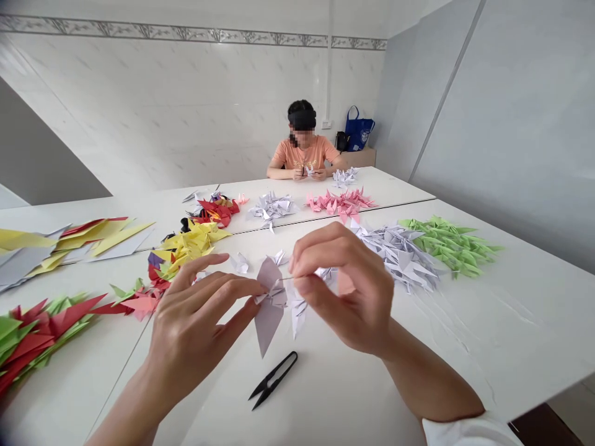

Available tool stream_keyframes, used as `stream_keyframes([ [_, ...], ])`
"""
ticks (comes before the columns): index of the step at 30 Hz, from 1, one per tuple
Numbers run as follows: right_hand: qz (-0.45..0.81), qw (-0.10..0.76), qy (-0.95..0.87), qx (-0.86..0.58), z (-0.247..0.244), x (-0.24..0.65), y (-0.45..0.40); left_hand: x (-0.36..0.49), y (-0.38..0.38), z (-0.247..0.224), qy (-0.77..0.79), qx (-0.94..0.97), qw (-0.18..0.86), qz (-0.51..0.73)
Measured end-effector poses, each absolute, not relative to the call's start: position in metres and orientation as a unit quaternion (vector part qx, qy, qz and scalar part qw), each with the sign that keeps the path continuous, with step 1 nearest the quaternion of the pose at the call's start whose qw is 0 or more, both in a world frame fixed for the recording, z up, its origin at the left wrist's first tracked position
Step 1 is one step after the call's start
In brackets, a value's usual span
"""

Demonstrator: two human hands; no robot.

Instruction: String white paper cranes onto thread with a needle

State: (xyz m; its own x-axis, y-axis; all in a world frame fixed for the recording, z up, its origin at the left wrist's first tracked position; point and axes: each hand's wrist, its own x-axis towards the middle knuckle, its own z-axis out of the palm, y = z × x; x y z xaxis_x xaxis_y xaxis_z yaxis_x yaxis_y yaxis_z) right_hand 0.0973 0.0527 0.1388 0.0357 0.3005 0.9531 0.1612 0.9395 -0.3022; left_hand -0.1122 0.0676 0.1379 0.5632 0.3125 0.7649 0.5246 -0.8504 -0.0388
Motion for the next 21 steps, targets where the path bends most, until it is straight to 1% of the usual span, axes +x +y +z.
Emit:
stream_keyframes([
  [4,0.096,0.776,-0.596,-0.180,0.145,0.101,0.048,-0.111,0.076,0.133,-0.259,-0.879,0.133,-0.377],
  [8,0.072,0.819,-0.534,-0.196,0.153,0.107,0.050,-0.110,0.089,0.126,-0.277,-0.879,0.124,-0.368],
  [13,0.035,0.845,-0.508,-0.165,0.159,0.115,0.052,-0.109,0.102,0.117,-0.310,-0.874,0.091,-0.363],
  [17,0.034,0.849,-0.493,-0.188,0.159,0.117,0.048,-0.110,0.109,0.109,-0.352,-0.869,0.056,-0.344],
  [21,0.018,0.843,-0.501,-0.193,0.158,0.118,0.053,-0.109,0.115,0.101,-0.397,-0.857,-0.028,-0.328],
])
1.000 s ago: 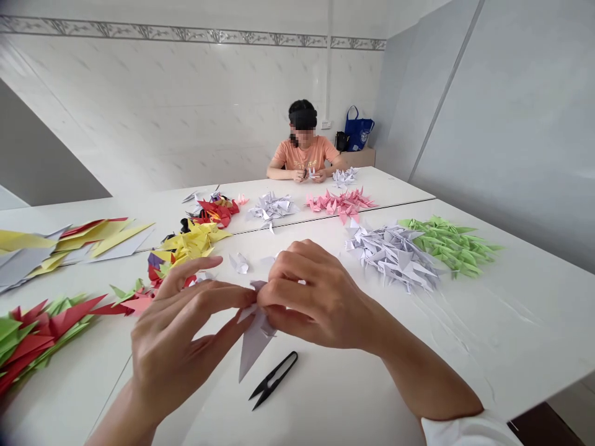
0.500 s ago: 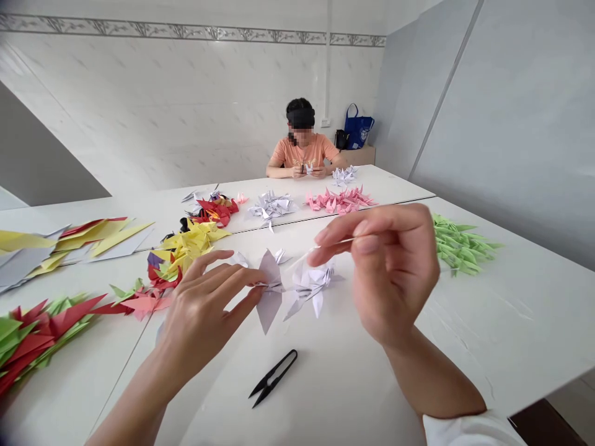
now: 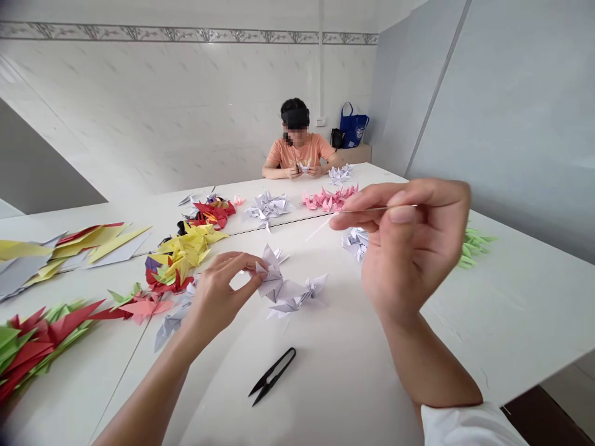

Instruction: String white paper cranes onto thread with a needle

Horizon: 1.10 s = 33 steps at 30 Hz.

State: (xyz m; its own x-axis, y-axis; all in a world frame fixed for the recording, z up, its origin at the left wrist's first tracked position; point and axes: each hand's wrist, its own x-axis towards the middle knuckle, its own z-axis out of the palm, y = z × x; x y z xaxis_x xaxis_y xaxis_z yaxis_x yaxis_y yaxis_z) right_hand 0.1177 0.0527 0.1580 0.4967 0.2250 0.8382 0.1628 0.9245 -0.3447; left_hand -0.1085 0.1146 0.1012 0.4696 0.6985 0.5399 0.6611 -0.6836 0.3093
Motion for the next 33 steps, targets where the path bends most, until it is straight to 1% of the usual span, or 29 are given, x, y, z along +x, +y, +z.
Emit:
stream_keyframes([
  [4,-0.027,0.836,-0.511,-0.197,0.163,0.117,0.070,-0.105,0.120,0.093,0.399,0.828,0.156,0.360],
  [7,-0.025,0.815,-0.539,-0.210,0.181,0.112,0.084,-0.102,0.123,0.091,0.386,0.809,0.201,0.395],
  [10,-0.009,0.769,-0.614,-0.178,0.212,0.104,0.100,-0.100,0.128,0.096,0.368,0.789,0.235,0.433],
  [11,-0.020,0.754,-0.637,-0.157,0.225,0.101,0.106,-0.100,0.130,0.099,0.354,0.780,0.249,0.452],
  [13,-0.039,0.722,-0.670,-0.168,0.250,0.098,0.119,-0.099,0.138,0.102,0.316,0.751,0.282,0.506],
  [16,-0.095,0.719,-0.676,-0.133,0.286,0.099,0.141,-0.099,0.155,0.096,0.277,0.686,0.365,0.565],
  [18,-0.115,0.712,-0.683,-0.117,0.306,0.103,0.155,-0.098,0.165,0.082,0.280,0.665,0.425,0.546],
  [21,-0.116,0.718,-0.682,-0.075,0.330,0.109,0.171,-0.094,0.171,0.057,0.269,0.679,0.485,0.482],
  [25,-0.103,0.710,-0.692,-0.081,0.345,0.111,0.179,-0.077,0.165,0.036,0.258,0.694,0.551,0.385],
  [28,-0.109,0.697,-0.700,-0.111,0.347,0.112,0.181,-0.062,0.161,0.032,0.276,0.682,0.583,0.345],
  [33,-0.134,0.681,-0.706,-0.138,0.342,0.118,0.182,-0.050,0.157,0.038,0.281,0.653,0.626,0.321],
])
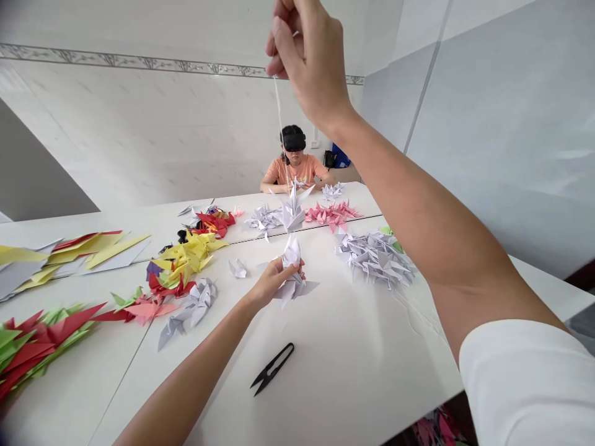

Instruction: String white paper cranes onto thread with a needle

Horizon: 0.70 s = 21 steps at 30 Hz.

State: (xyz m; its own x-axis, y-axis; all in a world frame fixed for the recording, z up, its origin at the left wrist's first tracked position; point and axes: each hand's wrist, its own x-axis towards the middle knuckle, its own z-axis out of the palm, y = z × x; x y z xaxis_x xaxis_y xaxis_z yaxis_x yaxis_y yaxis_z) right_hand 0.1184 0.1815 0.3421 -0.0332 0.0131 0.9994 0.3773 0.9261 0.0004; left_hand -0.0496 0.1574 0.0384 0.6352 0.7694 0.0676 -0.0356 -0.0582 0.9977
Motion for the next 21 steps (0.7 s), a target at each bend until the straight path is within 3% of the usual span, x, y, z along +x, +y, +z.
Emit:
stream_keyframes([
  [10,-0.141,0.640,-0.719,-0.231,0.329,0.126,0.182,-0.048,0.160,0.044,0.280,0.675,0.599,0.327],
  [21,-0.123,0.630,-0.730,-0.234,0.323,0.133,0.198,-0.053,0.171,0.054,0.278,0.677,0.587,0.346],
])
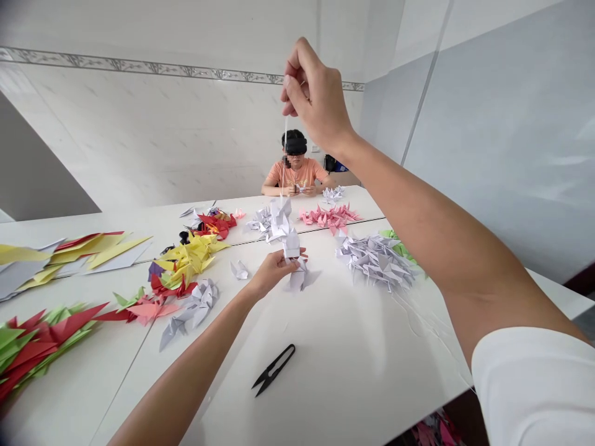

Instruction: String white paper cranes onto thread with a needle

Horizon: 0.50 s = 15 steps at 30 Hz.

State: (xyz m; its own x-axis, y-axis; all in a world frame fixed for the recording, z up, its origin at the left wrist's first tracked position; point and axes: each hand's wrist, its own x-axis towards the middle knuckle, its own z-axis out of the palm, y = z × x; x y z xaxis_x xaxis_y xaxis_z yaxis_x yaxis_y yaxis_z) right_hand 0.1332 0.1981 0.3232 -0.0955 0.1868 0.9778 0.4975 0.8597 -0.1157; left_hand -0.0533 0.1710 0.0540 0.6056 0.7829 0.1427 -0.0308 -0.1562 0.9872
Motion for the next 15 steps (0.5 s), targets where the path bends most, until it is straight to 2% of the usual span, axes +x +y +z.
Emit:
stream_keyframes([
  [10,-0.105,0.625,-0.736,-0.240,0.317,0.141,0.202,-0.051,0.166,0.046,0.322,0.656,0.562,0.388],
  [15,-0.099,0.618,-0.737,-0.254,0.313,0.144,0.205,-0.056,0.165,0.043,0.314,0.640,0.600,0.363],
])
